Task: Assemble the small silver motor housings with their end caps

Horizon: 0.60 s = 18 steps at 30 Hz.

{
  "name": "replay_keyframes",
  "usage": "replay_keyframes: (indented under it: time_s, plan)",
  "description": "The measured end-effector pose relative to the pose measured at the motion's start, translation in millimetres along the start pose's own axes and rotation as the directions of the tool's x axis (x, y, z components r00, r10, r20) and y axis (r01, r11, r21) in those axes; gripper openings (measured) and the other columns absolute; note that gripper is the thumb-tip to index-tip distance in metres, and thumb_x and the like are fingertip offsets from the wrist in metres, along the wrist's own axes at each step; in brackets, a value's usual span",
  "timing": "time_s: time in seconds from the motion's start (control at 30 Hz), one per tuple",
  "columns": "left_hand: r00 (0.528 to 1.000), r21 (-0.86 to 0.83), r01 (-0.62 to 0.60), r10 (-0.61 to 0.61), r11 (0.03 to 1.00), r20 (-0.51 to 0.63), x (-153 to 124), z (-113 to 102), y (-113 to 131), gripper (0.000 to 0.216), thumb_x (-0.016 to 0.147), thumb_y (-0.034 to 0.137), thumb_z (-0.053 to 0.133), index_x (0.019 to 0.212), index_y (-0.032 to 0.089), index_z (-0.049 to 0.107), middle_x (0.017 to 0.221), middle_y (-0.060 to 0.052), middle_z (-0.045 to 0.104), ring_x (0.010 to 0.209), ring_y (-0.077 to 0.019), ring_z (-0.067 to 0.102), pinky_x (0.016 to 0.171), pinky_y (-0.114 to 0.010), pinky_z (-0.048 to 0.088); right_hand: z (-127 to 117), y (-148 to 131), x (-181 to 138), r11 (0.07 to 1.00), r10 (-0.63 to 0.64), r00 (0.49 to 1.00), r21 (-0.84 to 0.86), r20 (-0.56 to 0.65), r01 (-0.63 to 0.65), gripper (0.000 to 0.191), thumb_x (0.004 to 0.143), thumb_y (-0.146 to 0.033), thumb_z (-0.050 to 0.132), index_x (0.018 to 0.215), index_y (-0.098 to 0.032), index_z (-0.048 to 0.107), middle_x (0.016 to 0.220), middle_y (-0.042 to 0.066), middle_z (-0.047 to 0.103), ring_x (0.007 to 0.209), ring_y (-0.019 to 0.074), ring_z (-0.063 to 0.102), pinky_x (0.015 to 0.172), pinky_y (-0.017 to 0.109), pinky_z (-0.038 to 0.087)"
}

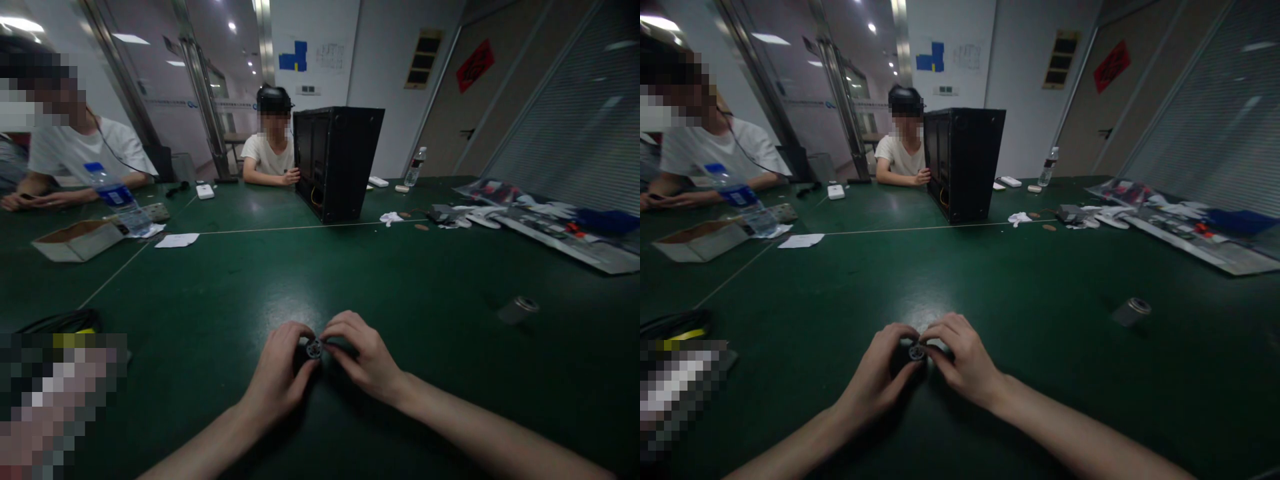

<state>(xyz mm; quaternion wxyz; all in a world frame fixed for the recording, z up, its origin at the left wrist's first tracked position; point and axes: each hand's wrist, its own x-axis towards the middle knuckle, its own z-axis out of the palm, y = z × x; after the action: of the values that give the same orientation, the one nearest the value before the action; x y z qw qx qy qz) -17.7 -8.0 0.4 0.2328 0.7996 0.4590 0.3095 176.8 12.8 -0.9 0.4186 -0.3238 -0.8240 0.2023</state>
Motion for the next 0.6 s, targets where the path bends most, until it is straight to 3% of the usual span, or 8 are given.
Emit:
replay_keyframes:
  time_s: [0.23,0.43,0.6]
  plan:
    - [0.998,0.012,0.057,-0.057,0.998,-0.020,2,-1,2,0.022,0.081,0.016,0.059,0.102,0.021,0.054,0.100,-0.007,0.062,0.092,-0.0256,0.058,0.082,-0.041,0.048,-1,15,5,0.960,0.237,0.956,-0.190,0.173,-0.204,0.010,0.081,-0.013,0.059,0.088,-0.019,0.064,0.086,0.004,0.067,0.085,0.0202,0.058,0.079,0.036,0.042]
    - [0.998,-0.001,0.069,-0.069,0.998,-0.006,1,0,1,0.026,0.080,0.015,0.059,0.104,0.021,0.052,0.102,-0.007,0.062,0.095,-0.0268,0.058,0.083,-0.044,0.048,1,11,5,0.950,0.253,0.943,-0.239,0.216,-0.200,0.013,0.079,-0.012,0.058,0.089,-0.019,0.062,0.090,0.005,0.064,0.090,0.0216,0.054,0.081,0.037,0.041]
    - [0.997,-0.035,0.077,-0.077,0.996,-0.026,-1,2,-1,0.041,0.078,0.017,0.065,0.113,0.021,0.045,0.109,-0.009,0.059,0.100,-0.0280,0.057,0.086,-0.047,0.048,-2,6,4,0.979,0.189,0.963,-0.120,0.194,-0.167,0.034,0.073,-0.009,0.057,0.106,-0.018,0.056,0.102,0.008,0.062,0.099,0.0231,0.053,0.087,0.040,0.041]
